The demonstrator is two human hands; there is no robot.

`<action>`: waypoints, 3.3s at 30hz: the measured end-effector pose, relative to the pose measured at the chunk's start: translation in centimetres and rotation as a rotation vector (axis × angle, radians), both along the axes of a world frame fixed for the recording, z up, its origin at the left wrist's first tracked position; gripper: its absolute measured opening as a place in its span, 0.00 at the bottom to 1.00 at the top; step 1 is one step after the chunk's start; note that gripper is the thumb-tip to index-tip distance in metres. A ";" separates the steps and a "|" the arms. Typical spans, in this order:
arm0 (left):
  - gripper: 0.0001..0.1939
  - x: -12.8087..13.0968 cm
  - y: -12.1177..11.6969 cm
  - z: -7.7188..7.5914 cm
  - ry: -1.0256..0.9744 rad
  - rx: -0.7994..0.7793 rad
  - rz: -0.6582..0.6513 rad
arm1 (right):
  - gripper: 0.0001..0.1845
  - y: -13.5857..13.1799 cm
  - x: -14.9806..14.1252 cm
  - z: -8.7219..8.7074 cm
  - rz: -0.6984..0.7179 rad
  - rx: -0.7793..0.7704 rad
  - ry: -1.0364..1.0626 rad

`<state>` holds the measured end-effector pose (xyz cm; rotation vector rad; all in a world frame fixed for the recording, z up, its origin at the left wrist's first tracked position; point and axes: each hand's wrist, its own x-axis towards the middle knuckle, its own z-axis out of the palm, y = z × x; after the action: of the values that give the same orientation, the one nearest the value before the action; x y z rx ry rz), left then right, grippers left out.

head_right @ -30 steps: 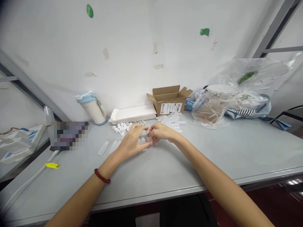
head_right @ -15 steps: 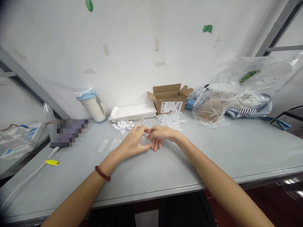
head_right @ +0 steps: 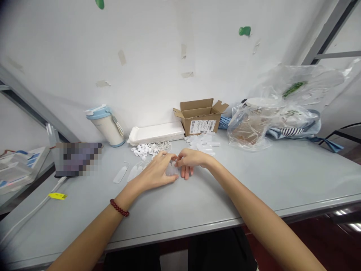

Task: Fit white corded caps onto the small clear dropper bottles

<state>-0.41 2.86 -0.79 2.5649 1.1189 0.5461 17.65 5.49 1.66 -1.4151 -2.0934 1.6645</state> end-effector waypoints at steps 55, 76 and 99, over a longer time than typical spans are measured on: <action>0.24 -3.3 5.3 -0.4 0.098 0.238 0.156 | 0.13 1.9 1.9 -0.4 -0.129 0.890 -0.730; 0.13 -1.8 2.7 2.2 -1.327 -0.634 0.166 | 0.09 0.3 -1.5 -1.2 -0.269 1.107 0.040; 0.14 -0.2 1.9 0.8 -1.136 -0.435 0.330 | 0.12 -0.1 -2.6 -3.1 -0.211 1.401 0.045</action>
<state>-0.60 4.76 0.05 1.2939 1.0090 1.3920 15.05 5.36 -1.43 -0.9374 -2.0915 -0.0587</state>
